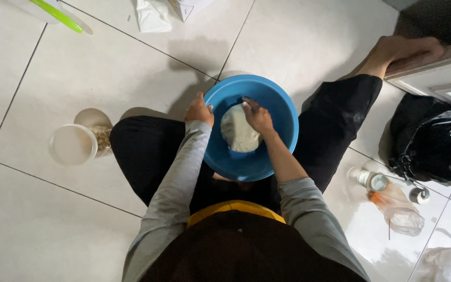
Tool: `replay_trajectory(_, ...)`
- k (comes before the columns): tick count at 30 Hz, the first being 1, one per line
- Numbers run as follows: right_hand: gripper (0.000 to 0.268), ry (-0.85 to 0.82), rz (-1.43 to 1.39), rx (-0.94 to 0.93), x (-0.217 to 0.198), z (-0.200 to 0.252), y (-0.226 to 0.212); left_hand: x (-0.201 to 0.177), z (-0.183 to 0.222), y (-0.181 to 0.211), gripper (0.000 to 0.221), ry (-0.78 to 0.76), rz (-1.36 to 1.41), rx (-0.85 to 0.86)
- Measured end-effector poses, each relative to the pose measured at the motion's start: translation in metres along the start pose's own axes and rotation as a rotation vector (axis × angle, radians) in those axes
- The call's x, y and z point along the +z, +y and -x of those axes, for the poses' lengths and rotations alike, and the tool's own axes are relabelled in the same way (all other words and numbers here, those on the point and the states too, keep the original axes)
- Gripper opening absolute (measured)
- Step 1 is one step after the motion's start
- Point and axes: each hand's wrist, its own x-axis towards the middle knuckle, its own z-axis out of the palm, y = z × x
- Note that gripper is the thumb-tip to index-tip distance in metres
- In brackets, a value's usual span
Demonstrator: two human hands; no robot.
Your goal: Kneading a ball of dough in a blue plastic bowl while sitting on a tiled floor.
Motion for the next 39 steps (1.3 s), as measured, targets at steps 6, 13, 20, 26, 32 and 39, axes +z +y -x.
replay_trajectory(6,0.045,-0.02,0.35,-0.133,-0.004,0.049,-0.06,-0.004,0.003,0.001,0.047,-0.024,-0.004,-0.002)
replay_trajectory(13,0.021,0.078,0.641,-0.345,0.016,0.076,-0.104,-0.003,-0.018,0.0,0.049,-0.106,-0.144,0.033)
replay_trajectory(20,0.039,-0.229,0.62,-0.2,0.027,0.007,-0.069,-0.023,-0.022,0.034,0.061,-0.124,-0.058,0.124)
replay_trajectory(26,0.031,-0.012,0.663,-0.291,0.039,-0.03,-0.055,-0.022,-0.021,0.025,0.063,-0.12,-0.026,0.154)
replay_trajectory(32,0.031,0.206,0.583,-0.436,0.055,-0.059,-0.02,-0.024,-0.017,0.027,0.059,-0.039,-0.07,0.16)
replay_trajectory(39,0.031,0.375,0.565,-0.517,0.066,-0.062,-0.013,-0.021,-0.02,0.025,0.058,-0.087,-0.03,0.126)
